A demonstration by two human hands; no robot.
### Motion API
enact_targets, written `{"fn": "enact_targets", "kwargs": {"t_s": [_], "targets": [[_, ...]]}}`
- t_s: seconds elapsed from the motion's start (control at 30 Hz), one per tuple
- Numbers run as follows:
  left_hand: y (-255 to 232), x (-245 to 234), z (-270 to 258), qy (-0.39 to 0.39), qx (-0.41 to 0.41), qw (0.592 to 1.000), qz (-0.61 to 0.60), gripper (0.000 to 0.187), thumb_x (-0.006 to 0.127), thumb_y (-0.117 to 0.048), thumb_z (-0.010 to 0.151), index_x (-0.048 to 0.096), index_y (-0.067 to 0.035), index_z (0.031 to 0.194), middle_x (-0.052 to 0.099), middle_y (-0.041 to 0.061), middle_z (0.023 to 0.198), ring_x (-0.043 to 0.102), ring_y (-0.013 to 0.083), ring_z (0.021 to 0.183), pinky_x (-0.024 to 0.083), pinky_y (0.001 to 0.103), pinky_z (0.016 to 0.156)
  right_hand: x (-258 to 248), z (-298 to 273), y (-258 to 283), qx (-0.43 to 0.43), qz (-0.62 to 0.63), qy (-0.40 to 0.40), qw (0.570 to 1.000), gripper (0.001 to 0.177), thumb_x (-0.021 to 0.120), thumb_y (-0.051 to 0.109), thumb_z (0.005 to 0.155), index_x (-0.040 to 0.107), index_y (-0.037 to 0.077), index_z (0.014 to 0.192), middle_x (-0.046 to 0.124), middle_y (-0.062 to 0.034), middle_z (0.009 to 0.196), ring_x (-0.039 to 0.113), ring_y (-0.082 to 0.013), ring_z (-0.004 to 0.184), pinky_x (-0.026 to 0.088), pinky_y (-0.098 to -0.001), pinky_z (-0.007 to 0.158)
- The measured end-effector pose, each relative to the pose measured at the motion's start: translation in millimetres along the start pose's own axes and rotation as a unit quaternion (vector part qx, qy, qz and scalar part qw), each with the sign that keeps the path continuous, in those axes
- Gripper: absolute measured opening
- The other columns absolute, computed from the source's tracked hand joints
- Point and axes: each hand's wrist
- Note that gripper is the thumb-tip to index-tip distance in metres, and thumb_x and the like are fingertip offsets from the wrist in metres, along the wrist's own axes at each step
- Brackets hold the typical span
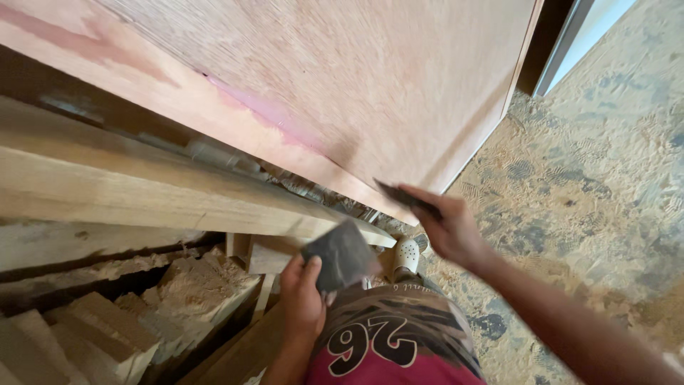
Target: The person sands the surface and edges of a large plywood board using pieces of sandpaper. They alternate between using their hands and a small sanding block to smooth different sections of the wood.
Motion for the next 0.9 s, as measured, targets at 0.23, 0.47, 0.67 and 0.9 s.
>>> {"fn": "enact_targets", "kwargs": {"t_s": [0.23, 0.47, 0.67, 0.9], "targets": [[-39.1, 39.5, 4.5, 0.054, 0.024, 0.988, -0.145, 0.016, 0.053, -0.013, 0.1, 0.062, 0.0, 0.106, 0.061, 0.006, 0.067, 0.052, 0.0132, 0.045, 0.04, 0.029, 0.038, 18.7, -69.6, 19.1, -0.249, 0.136, -0.171, 0.944, 0.045, 0.058, -0.003, 0.098, 0.057, -0.002, 0.143, 0.068, -0.0273, 0.136, 0.072, -0.032, 0.119, 0.061, -0.0414, 0.094], [-46.7, 38.9, 10.0, 0.081, -0.001, 0.98, -0.181, 0.013, 0.054, -0.01, 0.099, 0.061, 0.0, 0.106, 0.063, 0.005, 0.072, 0.051, 0.0114, 0.046, 0.04, 0.027, 0.039, 35.1, -66.0, -12.5, -0.378, -0.043, -0.217, 0.899, 0.045, 0.051, -0.016, 0.091, 0.056, -0.01, 0.136, 0.061, -0.0286, 0.138, 0.066, -0.0391, 0.125, 0.059, -0.0362, 0.097], [-48.2, 40.4, 2.0, 0.098, 0.009, 0.982, -0.162, 0.013, 0.057, -0.009, 0.096, 0.062, 0.001, 0.104, 0.064, 0.007, 0.072, 0.052, 0.0098, 0.045, 0.042, 0.024, 0.037, 22.5, -77.1, 12.0, -0.373, 0.131, -0.25, 0.884, 0.044, 0.048, -0.018, 0.097, 0.052, -0.007, 0.14, 0.059, -0.0266, 0.14, 0.066, -0.0369, 0.126, 0.062, -0.04, 0.099], [-58.8, 26.8, 0.8, 0.103, -0.037, 0.97, -0.217, 0.013, 0.058, -0.011, 0.097, 0.062, -0.001, 0.104, 0.064, 0.003, 0.072, 0.05, 0.0067, 0.043, 0.04, 0.022, 0.037, 48.4, -57.6, -9.2, -0.431, 0.006, -0.225, 0.874, 0.054, 0.042, -0.021, 0.093, 0.048, -0.008, 0.145, 0.061, -0.0311, 0.139, 0.071, -0.0404, 0.118, 0.062, -0.0322, 0.086]]}}
Point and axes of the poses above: each hand's wrist, its own z-axis towards the middle knuckle, its own x-axis out of the palm, y = z × x
